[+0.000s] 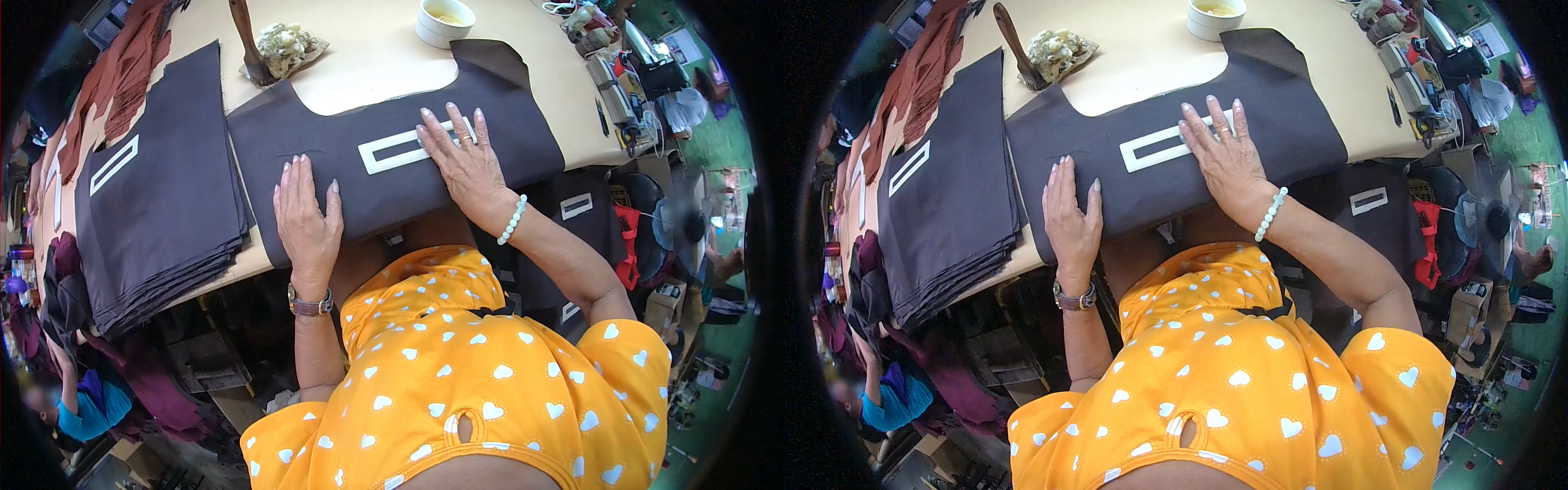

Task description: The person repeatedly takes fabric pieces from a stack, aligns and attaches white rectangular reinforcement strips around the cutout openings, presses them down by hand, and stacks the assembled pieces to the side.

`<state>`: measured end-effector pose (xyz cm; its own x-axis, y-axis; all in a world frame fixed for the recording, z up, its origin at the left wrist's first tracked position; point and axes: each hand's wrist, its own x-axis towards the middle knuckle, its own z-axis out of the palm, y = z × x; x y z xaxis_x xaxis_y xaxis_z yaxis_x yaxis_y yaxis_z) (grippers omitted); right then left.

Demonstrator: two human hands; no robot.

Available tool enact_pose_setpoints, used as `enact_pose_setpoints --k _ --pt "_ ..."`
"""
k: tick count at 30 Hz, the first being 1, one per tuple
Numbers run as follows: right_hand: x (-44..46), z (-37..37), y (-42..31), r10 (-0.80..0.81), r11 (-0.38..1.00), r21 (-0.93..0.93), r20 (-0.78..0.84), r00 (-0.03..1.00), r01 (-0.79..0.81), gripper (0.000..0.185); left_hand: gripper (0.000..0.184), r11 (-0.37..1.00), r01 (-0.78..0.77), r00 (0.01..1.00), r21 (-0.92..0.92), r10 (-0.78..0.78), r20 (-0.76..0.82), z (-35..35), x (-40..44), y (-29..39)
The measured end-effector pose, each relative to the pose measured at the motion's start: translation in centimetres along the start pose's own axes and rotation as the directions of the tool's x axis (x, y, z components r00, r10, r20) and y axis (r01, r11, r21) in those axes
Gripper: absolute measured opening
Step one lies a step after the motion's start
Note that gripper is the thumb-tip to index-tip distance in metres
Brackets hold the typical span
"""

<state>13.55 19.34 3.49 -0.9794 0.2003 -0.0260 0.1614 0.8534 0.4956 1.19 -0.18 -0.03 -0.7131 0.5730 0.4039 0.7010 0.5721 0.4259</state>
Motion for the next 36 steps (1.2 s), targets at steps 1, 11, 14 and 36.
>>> enact_pose_setpoints --k 1,11,14,36 --pt "0.1 -0.2 -0.2 -0.010 1.000 0.016 -0.006 1.000 0.010 0.057 0.048 1.000 0.001 1.000 0.000 -0.001 -0.004 0.0 0.0 0.0" --pt "1.4 -1.8 -3.0 -0.050 0.995 0.084 -0.072 0.996 0.056 0.055 0.044 1.000 0.003 1.000 0.008 -0.003 -0.030 0.0 0.0 0.3" --pt "1.9 -2.1 -4.1 -0.080 0.992 0.095 -0.084 0.993 0.088 0.056 0.043 1.000 0.003 1.000 0.016 -0.002 -0.031 0.0 -0.1 0.1" --pt "0.6 3.6 7.2 0.390 0.309 0.939 -0.267 0.881 0.148 0.051 0.046 0.992 0.066 0.992 0.111 -0.054 -0.113 -0.6 0.4 -0.8"
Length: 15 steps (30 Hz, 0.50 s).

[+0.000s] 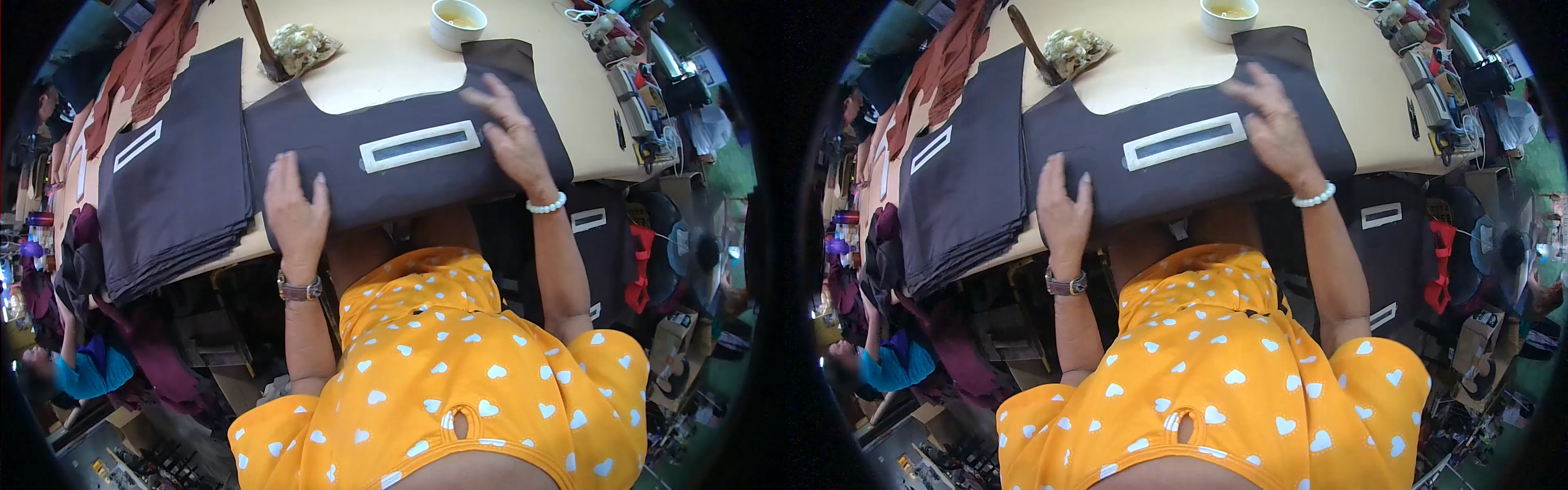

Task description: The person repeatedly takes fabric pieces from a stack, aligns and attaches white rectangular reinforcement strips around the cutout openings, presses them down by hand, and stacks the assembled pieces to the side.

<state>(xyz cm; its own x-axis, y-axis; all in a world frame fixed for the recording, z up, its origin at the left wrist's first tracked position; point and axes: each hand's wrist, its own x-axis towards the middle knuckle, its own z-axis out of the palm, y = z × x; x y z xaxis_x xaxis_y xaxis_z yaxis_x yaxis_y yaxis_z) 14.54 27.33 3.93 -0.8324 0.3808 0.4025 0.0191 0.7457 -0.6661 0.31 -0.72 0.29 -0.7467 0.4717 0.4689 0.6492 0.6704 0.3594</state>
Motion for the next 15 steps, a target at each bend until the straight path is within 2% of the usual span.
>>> enact_pose_setpoints --k 1,2,3,5,6,9,12,15 --pt "-0.2 -1.3 1.1 0.048 0.988 -0.137 -0.118 0.992 -0.064 0.049 0.048 0.998 0.035 0.999 0.056 -0.033 -0.035 -0.3 0.2 -0.4" --pt "-0.5 -2.5 3.0 0.083 0.952 -0.271 -0.207 0.975 -0.139 0.048 0.053 0.987 0.138 0.988 0.083 -0.132 -0.076 -0.5 0.4 -0.8" --pt "-0.8 -3.1 4.6 0.100 0.892 -0.395 -0.300 0.949 -0.219 0.049 0.058 0.963 0.198 0.979 0.183 -0.184 -0.091 -0.6 0.5 -1.5" --pt "-0.9 -3.8 6.1 0.272 0.743 -0.501 -0.379 0.884 -0.443 0.057 0.050 0.931 0.225 0.972 0.288 -0.192 -0.139 -0.8 0.6 -1.4" --pt "-0.8 -4.2 6.4 0.346 0.645 -0.539 -0.427 0.836 -0.542 0.061 0.047 0.938 0.242 0.968 0.247 -0.217 -0.124 -0.9 0.8 -1.2" --pt "-0.1 -4.0 6.4 0.408 0.700 -0.414 -0.437 0.802 -0.582 0.067 0.038 0.950 0.281 0.959 0.140 -0.274 -0.068 -0.9 1.5 -1.3" --pt "0.9 -3.5 7.3 0.473 0.782 -0.220 -0.400 0.785 -0.584 0.065 0.027 0.950 0.309 0.951 0.048 -0.309 -0.012 -0.7 2.4 -1.7" --pt "1.5 -3.6 7.9 0.472 0.838 -0.066 -0.409 0.781 -0.541 0.069 0.023 0.844 0.428 0.896 -0.323 -0.444 0.027 -1.9 3.6 -0.8"
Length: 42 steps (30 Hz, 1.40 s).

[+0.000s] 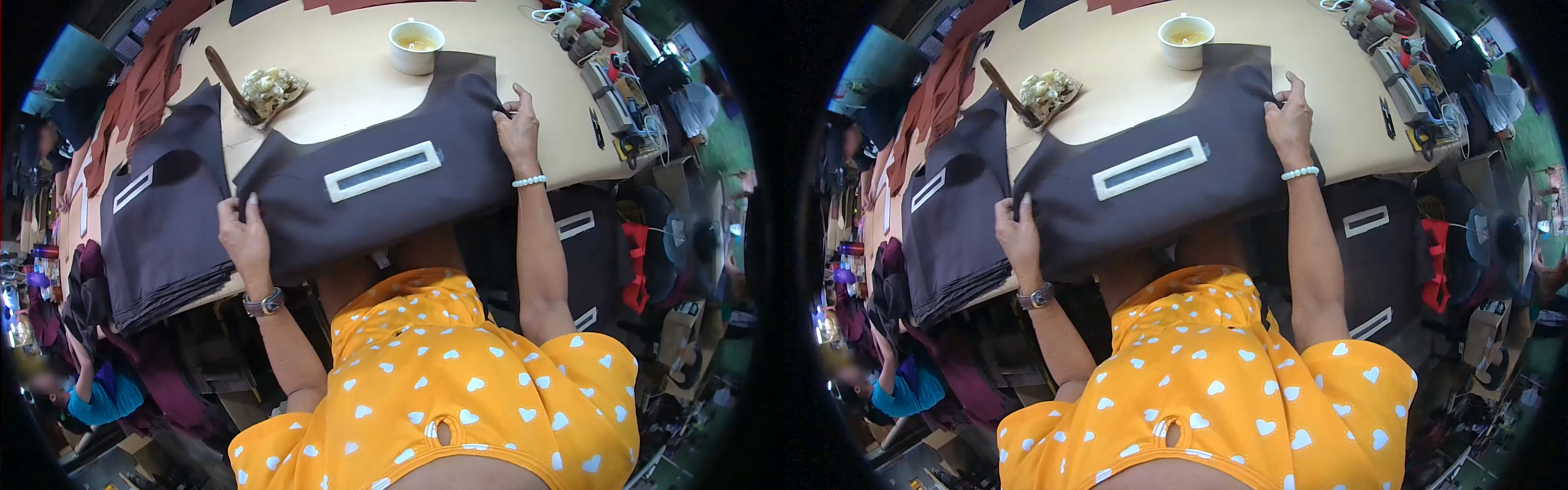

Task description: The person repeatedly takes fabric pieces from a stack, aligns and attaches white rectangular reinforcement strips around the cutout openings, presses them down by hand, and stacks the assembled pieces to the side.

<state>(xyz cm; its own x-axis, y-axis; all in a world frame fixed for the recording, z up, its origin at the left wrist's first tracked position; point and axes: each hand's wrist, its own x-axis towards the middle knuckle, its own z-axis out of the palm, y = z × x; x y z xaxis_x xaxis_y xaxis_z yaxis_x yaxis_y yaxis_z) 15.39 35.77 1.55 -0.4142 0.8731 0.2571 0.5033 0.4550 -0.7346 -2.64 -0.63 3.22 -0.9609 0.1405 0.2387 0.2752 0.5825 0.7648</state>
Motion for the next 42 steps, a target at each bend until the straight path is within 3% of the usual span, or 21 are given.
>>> enact_pose_setpoints --k 2,4,5,8,11,14,17,19,20,21,22,24,26,27,28,30,33,38,39,41,42 --pt "-0.3 0.1 -0.9 0.046 0.995 0.094 -0.040 0.998 -0.042 0.073 0.017 0.972 -0.174 0.980 -0.156 0.156 -0.123 0.0 1.0 -0.9" --pt "-0.8 0.2 -1.8 0.078 0.994 0.071 0.024 0.997 -0.080 0.078 0.019 0.966 -0.188 0.975 -0.180 0.161 -0.152 -0.6 2.1 -0.8" --pt "-0.8 0.4 -1.9 0.081 0.995 0.060 0.057 0.995 -0.085 0.079 0.031 0.931 -0.188 0.979 -0.313 0.154 -0.131 -0.6 2.5 -0.9" --pt "-0.8 1.6 -1.1 0.006 0.991 0.132 0.045 0.999 -0.012 0.077 0.045 0.917 -0.372 0.922 -0.147 0.346 -0.174 -1.1 2.7 0.5" --pt "-1.5 0.5 -2.1 -0.018 0.957 0.285 -0.107 0.994 0.048 0.071 0.047 0.927 -0.281 0.953 -0.249 0.300 0.039 -3.5 2.1 2.2" --pt "-3.4 -3.6 -1.3 -0.068 0.981 0.157 -0.262 0.963 0.112 0.070 0.047 0.914 -0.055 0.947 -0.401 0.174 0.269 -4.7 0.1 4.3" --pt "-6.5 -9.3 4.4 -0.034 0.987 0.138 -0.285 0.958 0.077 0.072 0.053 0.831 0.092 0.851 -0.549 0.220 0.476 -4.2 -1.9 5.6" --pt "-9.9 -14.2 8.9 0.029 0.966 0.257 -0.246 0.969 0.036 0.073 0.053 0.829 0.162 0.702 -0.536 0.285 0.653 -2.2 -4.1 7.3" --pt "-12.2 -17.3 10.1 0.064 0.993 0.114 -0.255 0.965 -0.035 0.075 0.053 0.832 0.193 0.616 -0.521 0.310 0.724 -1.3 -5.5 8.0" --pt "-14.5 -20.3 13.6 0.007 1.000 -0.012 -0.256 0.967 -0.010 0.066 0.050 0.836 0.104 0.503 -0.539 0.424 0.754 0.3 -6.9 9.1" --pt "-17.2 -23.4 14.9 0.169 0.986 0.052 -0.266 0.949 -0.161 0.069 0.047 0.825 0.015 0.376 -0.565 0.518 0.768 2.3 -8.6 10.2" --pt "-22.9 -29.7 18.0 0.387 0.920 0.055 -0.280 0.879 -0.388 0.070 0.038 0.861 0.241 0.159 -0.447 0.419 0.894 6.1 -13.6 11.7" --pt "-28.7 -36.3 20.7 0.528 0.809 -0.105 -0.305 0.793 -0.579 0.069 0.032 0.942 0.103 -0.137 -0.318 0.330 0.934 8.2 -17.7 14.5" --pt "-31.2 -39.8 22.3 0.623 0.738 -0.068 -0.313 0.717 -0.671 0.068 0.031 0.900 0.120 -0.213 -0.420 0.437 0.874 9.3 -20.1 15.1" --pt "-33.8 -43.2 23.8 0.549 0.683 -0.307 -0.383 0.743 -0.663 0.067 0.029 0.846 0.147 -0.284 -0.513 0.532 0.797 10.5 -22.5 15.2" --pt "-35.6 -48.1 23.9 0.574 0.421 -0.442 -0.546 0.610 -0.792 0.065 0.032 0.674 0.276 -0.263 -0.686 0.739 0.620 11.8 -27.7 15.0" --pt "-34.9 -51.0 26.0 0.454 0.376 -0.545 -0.597 0.662 -0.749 0.061 0.050 0.692 0.085 -0.471 -0.717 0.662 0.583 11.0 -29.5 17.0" --pt "-25.9 -43.6 30.1 0.285 0.327 -0.718 -0.545 0.788 -0.615 0.053 0.070 0.714 -0.197 -0.404 -0.671 0.564 0.720 14.9 -31.1 12.3" --pt "-24.4 -42.9 35.4 0.345 0.169 -0.754 -0.558 0.755 -0.635 0.052 0.072 0.724 -0.269 -0.372 -0.635 0.531 0.762 15.5 -31.0 11.4" --pt "-20.9 -38.5 34.2 0.193 0.341 -0.751 -0.533 0.824 -0.566 0.052 0.079 0.732 -0.377 -0.366 -0.568 0.446 0.817 17.0 -30.5 9.8" --pt "-19.2 -37.1 34.4 0.239 0.344 -0.738 -0.529 0.815 -0.580 0.054 0.079 0.740 -0.393 -0.349 -0.545 0.429 0.834 17.6 -30.4 9.3"
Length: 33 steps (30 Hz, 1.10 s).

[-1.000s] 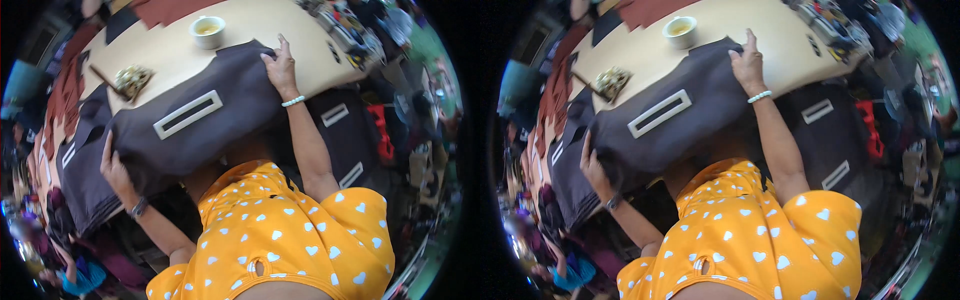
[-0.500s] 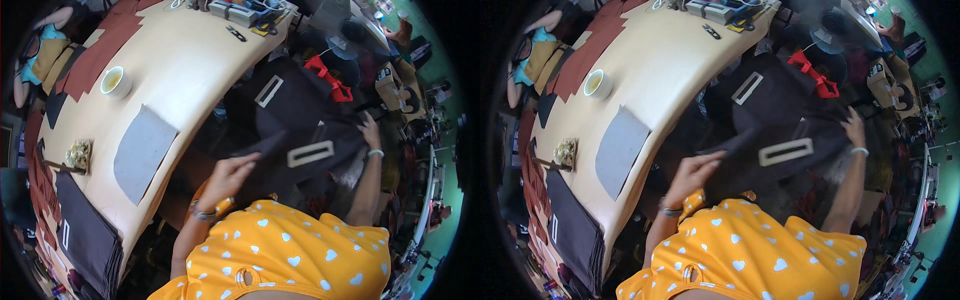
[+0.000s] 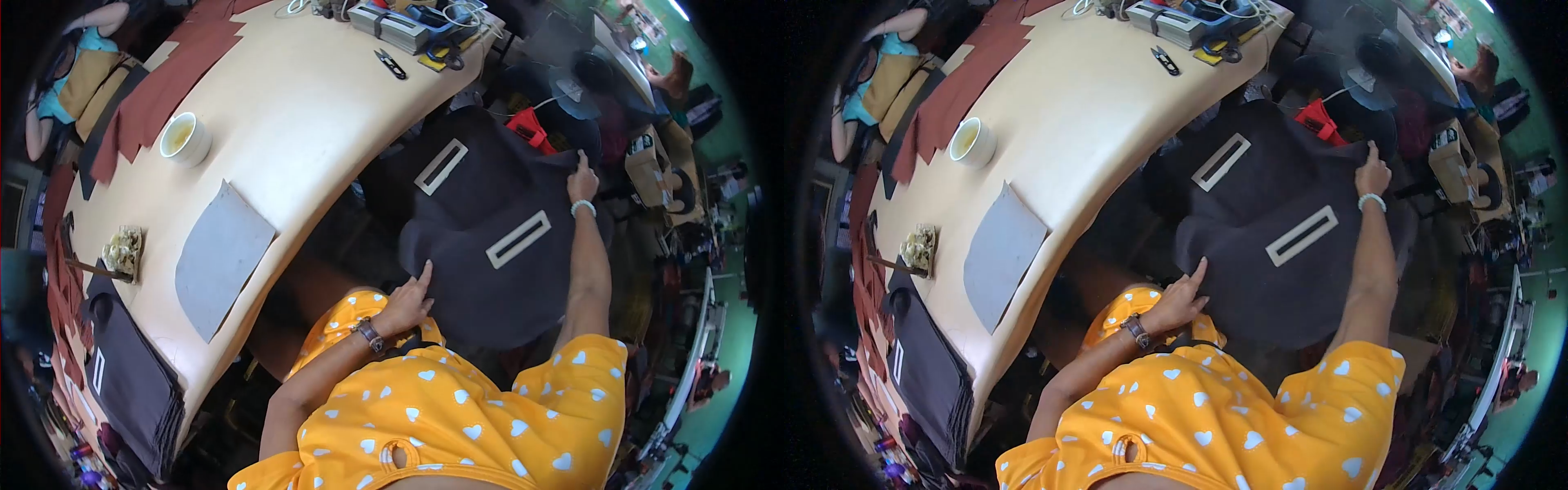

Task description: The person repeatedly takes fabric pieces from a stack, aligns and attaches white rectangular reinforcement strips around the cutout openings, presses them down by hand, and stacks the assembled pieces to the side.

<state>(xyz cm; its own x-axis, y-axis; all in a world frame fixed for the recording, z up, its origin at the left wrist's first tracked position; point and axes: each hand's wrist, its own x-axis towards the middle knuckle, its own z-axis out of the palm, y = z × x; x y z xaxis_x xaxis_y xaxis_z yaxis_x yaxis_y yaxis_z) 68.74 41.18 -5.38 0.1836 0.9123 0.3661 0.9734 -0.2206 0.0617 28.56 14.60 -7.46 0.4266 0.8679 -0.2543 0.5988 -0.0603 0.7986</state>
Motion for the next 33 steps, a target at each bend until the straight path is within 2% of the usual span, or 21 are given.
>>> enact_pose_setpoints --k 2,5,9,12,15,18,21,24,28,30,31,33 --pt "1.2 2.8 -2.5 -0.072 0.988 0.132 -0.062 0.995 0.080 0.057 0.079 0.998 0.058 0.998 0.020 -0.057 -0.011 0.0 0.4 -1.0" --pt "3.0 5.3 -6.3 -0.073 0.984 0.158 -0.084 0.994 0.085 0.059 0.080 0.994 0.090 0.996 0.055 -0.089 -0.012 -0.8 0.3 -0.7" --pt "4.5 6.6 -10.0 -0.039 0.988 0.148 -0.042 0.998 0.045 0.062 0.084 0.997 0.056 0.998 0.048 -0.054 -0.036 -0.5 0.4 -1.3" --pt "5.0 7.7 -11.3 -0.032 0.997 0.070 0.024 0.999 0.030 0.064 0.086 0.989 0.131 0.991 0.064 -0.132 0.002 -0.8 0.9 -1.2" --pt "4.7 8.2 -12.2 -0.032 0.992 0.122 0.098 0.995 0.019 0.068 0.088 0.980 0.188 0.982 0.062 -0.189 0.007 -0.8 1.4 -1.8" --pt "3.3 7.8 -13.4 -0.029 0.980 0.194 -0.015 0.999 0.032 0.067 0.089 0.981 0.195 0.979 -0.002 -0.195 -0.066 0.0 1.4 -3.2" --pt "2.3 5.7 -15.8 0.031 0.959 0.283 -0.089 0.996 -0.005 0.067 0.089 0.984 0.175 0.973 0.019 -0.170 -0.157 -0.4 0.6 -3.7" --pt "1.5 3.6 -18.7 -0.019 0.827 0.541 -0.248 0.968 0.155 0.067 0.087 0.958 0.248 0.964 -0.142 -0.258 -0.064 -3.9 -0.9 -1.5" --pt "-1.6 -3.3 -26.3 -0.075 0.577 0.711 -0.445 0.893 0.403 0.065 0.082 0.973 0.103 0.940 -0.208 -0.163 -0.299 -6.8 -4.2 -0.8" --pt "-4.3 -7.8 -30.8 -0.079 0.411 0.788 -0.470 0.879 0.458 0.065 0.080 0.970 0.030 0.895 -0.243 -0.134 -0.425 -9.0 -6.5 0.2" --pt "-5.5 -9.4 -33.0 -0.130 0.360 0.753 -0.545 0.829 0.551 0.065 0.072 0.949 -0.003 0.842 -0.316 -0.168 -0.512 -10.4 -8.0 1.0" --pt "-9.1 -13.2 -37.6 -0.208 0.217 0.815 -0.499 0.841 0.537 0.066 0.065 0.924 -0.069 0.738 -0.376 -0.207 -0.643 -12.3 -10.8 0.7"
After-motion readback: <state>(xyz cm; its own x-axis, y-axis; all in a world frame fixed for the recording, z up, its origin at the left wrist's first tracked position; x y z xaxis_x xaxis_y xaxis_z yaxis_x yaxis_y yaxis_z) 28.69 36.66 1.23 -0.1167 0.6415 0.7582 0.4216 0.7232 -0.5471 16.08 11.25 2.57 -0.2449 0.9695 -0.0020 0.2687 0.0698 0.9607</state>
